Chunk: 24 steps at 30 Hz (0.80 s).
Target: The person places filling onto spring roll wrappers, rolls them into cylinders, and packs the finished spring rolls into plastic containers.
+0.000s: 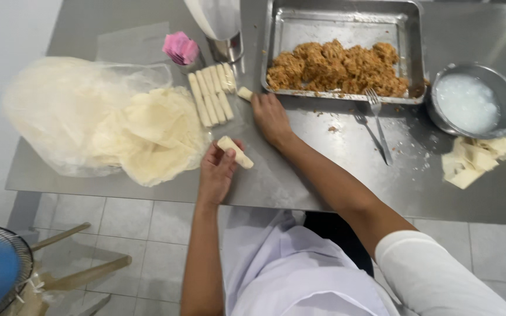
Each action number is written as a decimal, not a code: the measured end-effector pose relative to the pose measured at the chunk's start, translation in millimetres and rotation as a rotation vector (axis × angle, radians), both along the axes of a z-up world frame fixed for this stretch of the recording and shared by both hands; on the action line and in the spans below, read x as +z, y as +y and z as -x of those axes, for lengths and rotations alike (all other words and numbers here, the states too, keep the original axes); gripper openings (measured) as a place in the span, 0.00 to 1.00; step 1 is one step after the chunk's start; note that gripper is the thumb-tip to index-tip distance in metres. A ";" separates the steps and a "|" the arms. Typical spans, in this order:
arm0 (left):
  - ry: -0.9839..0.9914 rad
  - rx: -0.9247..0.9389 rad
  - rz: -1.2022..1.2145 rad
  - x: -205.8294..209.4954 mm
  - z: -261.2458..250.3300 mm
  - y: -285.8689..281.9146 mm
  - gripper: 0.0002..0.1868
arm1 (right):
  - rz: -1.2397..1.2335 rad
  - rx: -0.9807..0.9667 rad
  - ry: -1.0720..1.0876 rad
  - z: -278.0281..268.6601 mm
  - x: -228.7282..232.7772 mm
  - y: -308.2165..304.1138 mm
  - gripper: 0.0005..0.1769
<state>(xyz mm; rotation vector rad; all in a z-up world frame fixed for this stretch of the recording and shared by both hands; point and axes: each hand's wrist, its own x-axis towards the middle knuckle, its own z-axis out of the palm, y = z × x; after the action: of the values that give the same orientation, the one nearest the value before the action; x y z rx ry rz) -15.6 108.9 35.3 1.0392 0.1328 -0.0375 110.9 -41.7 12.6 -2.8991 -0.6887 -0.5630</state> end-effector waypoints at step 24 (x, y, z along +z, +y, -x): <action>0.253 0.057 -0.162 24.7 7.7 -108.9 0.31 | -1.381 -0.239 0.736 145.6 77.2 -33.9 0.20</action>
<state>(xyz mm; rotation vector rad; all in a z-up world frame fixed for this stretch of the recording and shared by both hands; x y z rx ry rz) -23.3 0.0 60.1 1.1898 0.4005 -0.1076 -34.7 -75.6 89.8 -1.6189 0.1712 0.0869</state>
